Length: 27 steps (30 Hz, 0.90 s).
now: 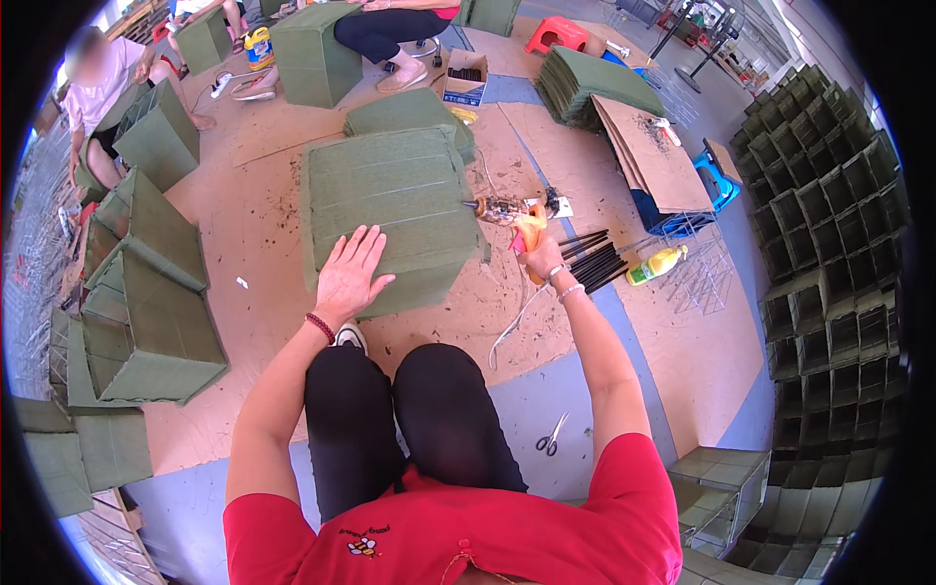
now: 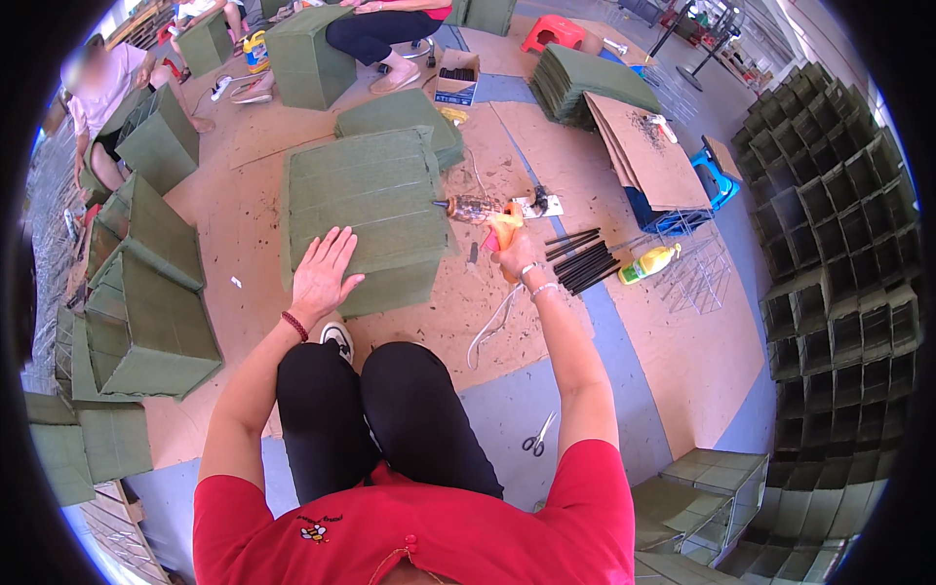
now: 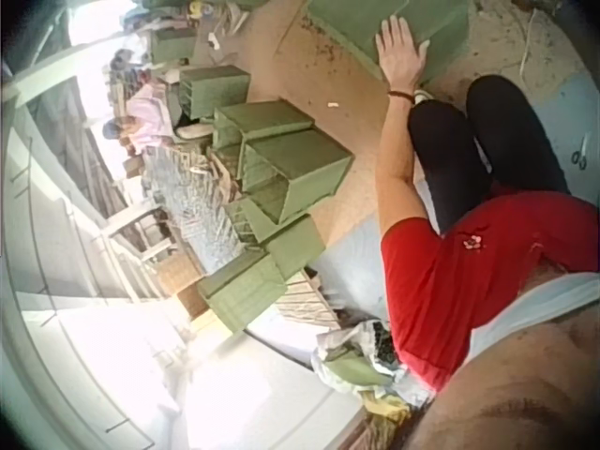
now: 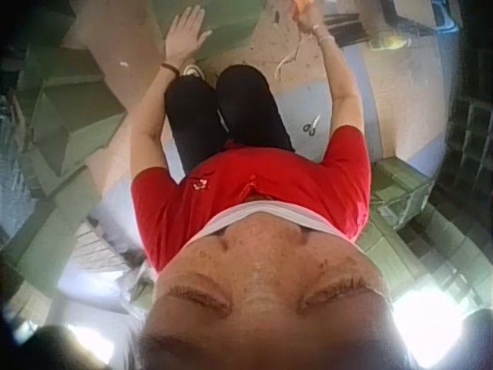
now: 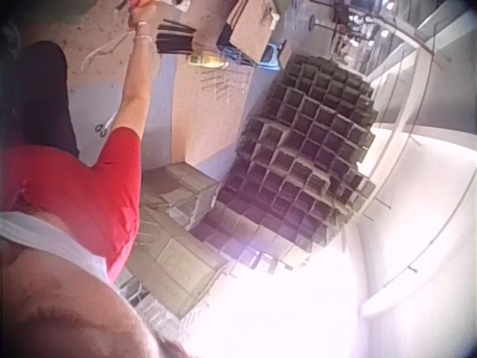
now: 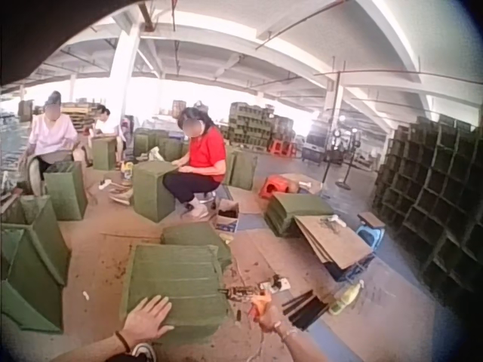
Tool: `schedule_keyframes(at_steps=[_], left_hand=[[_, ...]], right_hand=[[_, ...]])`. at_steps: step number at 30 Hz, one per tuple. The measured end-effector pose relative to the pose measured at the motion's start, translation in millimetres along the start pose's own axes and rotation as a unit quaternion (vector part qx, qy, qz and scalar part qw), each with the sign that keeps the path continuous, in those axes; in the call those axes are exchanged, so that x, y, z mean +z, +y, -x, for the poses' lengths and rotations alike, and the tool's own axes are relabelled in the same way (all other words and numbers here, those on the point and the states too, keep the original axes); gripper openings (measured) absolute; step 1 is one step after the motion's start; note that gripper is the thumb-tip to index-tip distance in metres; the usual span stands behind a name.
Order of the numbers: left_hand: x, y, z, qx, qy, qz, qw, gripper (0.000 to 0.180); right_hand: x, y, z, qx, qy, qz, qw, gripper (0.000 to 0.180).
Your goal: Assembling and gluing fabric covers onto metal wire frames to create storage boxes in a workshop.
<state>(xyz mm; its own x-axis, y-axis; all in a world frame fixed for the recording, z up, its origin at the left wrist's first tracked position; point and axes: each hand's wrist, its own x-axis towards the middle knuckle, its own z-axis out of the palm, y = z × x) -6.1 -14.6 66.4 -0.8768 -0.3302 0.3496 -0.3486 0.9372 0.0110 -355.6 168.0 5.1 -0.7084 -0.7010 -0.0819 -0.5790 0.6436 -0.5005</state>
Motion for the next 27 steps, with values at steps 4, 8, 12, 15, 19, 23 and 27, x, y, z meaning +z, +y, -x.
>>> schedule_keyframes(at_steps=[4,8,12,15,19,23,27], left_hand=[[1,-2,0,-0.004,-0.003,0.003,1.0,0.062],[3,-2,-1,-0.002,0.0,0.003,1.0,0.063],[3,-2,-2,0.001,0.008,0.006,1.0,0.063],[4,-1,-1,0.001,0.008,0.01,1.0,0.062],[-2,1,-1,0.005,0.002,-0.001,1.0,0.062],[-1,0,4,-0.001,0.003,0.008,1.0,0.063],[-1,1,2,0.003,0.004,0.005,1.0,0.063]], right_hand=[[-3,-13,-20,0.025,-0.009,-0.019,0.999,0.047],[-5,-26,-38,0.009,0.014,-0.009,1.0,0.046],[-5,-45,-59,0.033,0.006,0.045,0.998,0.052],[-2,-51,-64,0.029,0.022,0.04,0.999,0.052],[0,-46,-53,0.01,0.026,0.001,1.0,0.05],[-6,-32,-24,0.018,-0.013,0.007,1.0,0.055],[-11,-14,-1,0.01,-0.003,0.02,1.0,0.055]])
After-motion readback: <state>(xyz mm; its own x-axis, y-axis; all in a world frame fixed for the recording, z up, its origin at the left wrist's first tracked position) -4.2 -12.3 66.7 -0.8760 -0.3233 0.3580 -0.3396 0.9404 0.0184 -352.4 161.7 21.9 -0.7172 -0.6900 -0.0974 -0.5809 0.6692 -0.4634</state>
